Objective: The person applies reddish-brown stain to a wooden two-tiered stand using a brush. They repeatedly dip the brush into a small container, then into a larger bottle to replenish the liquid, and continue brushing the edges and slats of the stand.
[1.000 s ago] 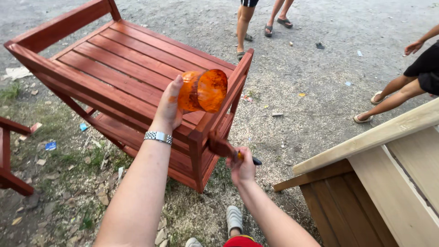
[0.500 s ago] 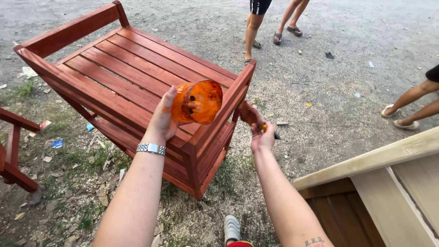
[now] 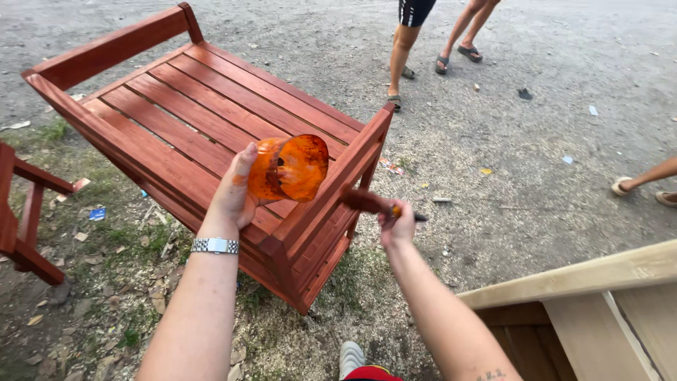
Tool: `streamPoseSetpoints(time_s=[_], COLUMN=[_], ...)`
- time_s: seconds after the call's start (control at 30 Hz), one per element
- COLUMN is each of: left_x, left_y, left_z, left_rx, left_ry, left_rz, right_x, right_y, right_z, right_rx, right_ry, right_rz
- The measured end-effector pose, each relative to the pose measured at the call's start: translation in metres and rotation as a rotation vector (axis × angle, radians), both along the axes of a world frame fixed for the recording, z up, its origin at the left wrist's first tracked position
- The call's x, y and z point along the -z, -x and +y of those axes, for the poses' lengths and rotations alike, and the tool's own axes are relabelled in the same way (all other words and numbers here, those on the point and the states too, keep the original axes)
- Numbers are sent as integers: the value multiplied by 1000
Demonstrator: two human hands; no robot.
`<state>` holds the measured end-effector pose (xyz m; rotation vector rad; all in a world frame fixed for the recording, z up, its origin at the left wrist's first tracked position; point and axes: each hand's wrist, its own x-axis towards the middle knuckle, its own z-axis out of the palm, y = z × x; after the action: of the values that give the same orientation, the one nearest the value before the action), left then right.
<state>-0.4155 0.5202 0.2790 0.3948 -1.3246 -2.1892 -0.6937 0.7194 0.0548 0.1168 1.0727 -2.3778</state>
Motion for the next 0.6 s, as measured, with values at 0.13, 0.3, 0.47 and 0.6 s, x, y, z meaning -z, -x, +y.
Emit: streamPoseSetpoints(time_s=[0.13,0.3,0.47,0.6], left_x=[0,3,-1,-6], left_y=[-2,-4,-2,2], left_z=[-1,-1,-1,-1], left_rx=[-45,-77,-110,-112], left_ry=[0,-25,-37,-49], left_rz=[4,22,-33,-150], right_x=[-26,-30,-33,-63], right_y=[65,63,49,93], right_z=[-14,-34,-16,-19], right_rx=[154,118,41,154], right_ry=[60,28,-92,143], right_rz=[-52,-14,-48,9])
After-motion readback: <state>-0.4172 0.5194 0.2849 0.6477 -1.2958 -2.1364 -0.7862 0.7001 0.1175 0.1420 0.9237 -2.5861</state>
